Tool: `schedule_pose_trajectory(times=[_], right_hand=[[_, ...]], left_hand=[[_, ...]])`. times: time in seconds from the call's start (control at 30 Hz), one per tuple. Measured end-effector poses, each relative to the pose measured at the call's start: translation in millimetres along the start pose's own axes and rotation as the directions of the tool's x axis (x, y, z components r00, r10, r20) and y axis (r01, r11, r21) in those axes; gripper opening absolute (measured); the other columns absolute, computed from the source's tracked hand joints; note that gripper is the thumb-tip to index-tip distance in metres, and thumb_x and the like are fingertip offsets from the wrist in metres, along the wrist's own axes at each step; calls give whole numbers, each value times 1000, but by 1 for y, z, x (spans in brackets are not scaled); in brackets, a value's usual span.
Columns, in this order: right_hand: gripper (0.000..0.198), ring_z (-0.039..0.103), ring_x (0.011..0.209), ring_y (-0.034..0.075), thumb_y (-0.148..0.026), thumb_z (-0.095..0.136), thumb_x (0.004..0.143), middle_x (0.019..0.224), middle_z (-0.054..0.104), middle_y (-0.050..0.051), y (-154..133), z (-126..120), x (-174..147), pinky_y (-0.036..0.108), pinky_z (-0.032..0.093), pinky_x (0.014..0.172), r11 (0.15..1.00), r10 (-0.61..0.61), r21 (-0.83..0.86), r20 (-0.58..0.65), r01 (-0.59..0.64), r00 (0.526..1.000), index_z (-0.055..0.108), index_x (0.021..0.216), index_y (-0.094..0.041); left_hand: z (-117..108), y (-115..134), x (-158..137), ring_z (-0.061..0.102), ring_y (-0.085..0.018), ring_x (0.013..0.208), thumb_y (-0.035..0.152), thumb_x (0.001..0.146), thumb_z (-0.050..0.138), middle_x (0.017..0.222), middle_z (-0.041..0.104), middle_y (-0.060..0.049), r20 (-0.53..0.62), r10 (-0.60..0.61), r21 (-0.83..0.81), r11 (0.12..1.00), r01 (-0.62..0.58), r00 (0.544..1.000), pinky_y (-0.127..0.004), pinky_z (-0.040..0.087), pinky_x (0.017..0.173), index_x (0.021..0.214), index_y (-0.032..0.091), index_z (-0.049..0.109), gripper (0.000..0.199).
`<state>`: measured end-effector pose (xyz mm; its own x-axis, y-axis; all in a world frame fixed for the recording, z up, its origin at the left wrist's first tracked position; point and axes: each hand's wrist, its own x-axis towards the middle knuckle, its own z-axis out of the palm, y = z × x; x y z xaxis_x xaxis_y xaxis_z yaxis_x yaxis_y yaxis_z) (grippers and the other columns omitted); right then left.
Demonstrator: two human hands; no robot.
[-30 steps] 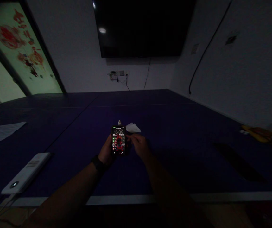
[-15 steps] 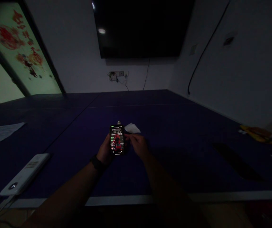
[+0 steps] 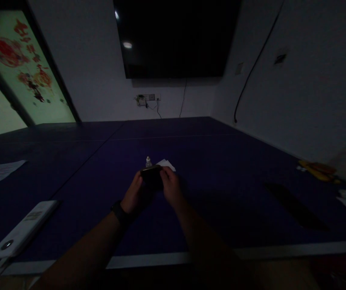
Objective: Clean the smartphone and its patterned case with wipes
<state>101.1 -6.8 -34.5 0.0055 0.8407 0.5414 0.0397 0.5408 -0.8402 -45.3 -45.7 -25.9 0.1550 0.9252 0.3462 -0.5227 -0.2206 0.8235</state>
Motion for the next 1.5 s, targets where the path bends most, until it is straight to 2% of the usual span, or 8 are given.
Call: schedule_pose_trajectory(times=[0.13,0.3,0.57,0.8,1.0,1.17,1.33,1.5], right_hand=[[26,67,99,25,-46,54,100,99,71,7,-13,3,-5,38,54,91,994,-99,-35,8,99,995,71,101,-27],[21,66,96,24,-42,57,99,96,69,6,-22,8,-12,37,54,88,983,-170,-55,44,172,984,71,99,-27],[23,63,95,25,-40,51,101,94,67,7,-24,12,-14,37,52,87,981,-174,-73,56,178,983,69,99,-26],[23,62,92,23,-39,45,102,93,64,5,-27,10,-16,34,51,84,982,-158,-85,99,167,982,65,99,-27],[18,59,81,21,-36,43,100,87,63,2,-33,10,-21,32,50,77,976,-163,-119,158,183,974,59,96,-27],[18,58,79,22,-36,41,99,83,60,2,-37,12,-25,34,48,75,961,-205,-144,195,235,959,54,90,-27],[24,58,81,23,-41,38,100,84,60,4,-37,15,-28,37,49,77,948,-248,-151,202,280,947,52,88,-26],[33,58,81,24,-48,32,104,86,61,6,-37,16,-30,39,49,77,941,-278,-137,213,310,937,53,91,-25]], left_hand=[[-2,8,-3,63,-23,112,65,90,66,121,70,-8,-88,41,80,996,-34,995,-36,48,100,120,24,68,51],[-2,11,-4,63,-18,93,68,91,63,103,71,-3,-159,75,114,992,-57,984,-30,49,88,111,25,65,48],[1,16,-2,64,-18,87,60,84,75,95,70,-1,-207,44,89,996,-26,977,-30,49,82,103,24,65,42],[-1,20,-4,61,-18,80,60,83,75,87,69,-2,-189,91,259,965,-40,978,-30,47,76,96,22,69,41],[3,36,-9,61,-21,86,44,83,78,88,70,-4,-88,246,532,831,-163,965,-32,44,82,90,23,74,23],[8,45,-14,59,-21,78,30,80,75,79,67,-3,10,325,676,695,-246,946,-32,41,78,79,23,73,8],[12,48,-19,57,-19,67,31,84,70,72,66,-2,100,362,804,519,-290,927,-31,41,69,79,24,71,9],[10,48,-23,59,-19,67,34,89,68,73,67,-3,139,343,821,484,-302,929,-31,40,67,77,24,69,16]])
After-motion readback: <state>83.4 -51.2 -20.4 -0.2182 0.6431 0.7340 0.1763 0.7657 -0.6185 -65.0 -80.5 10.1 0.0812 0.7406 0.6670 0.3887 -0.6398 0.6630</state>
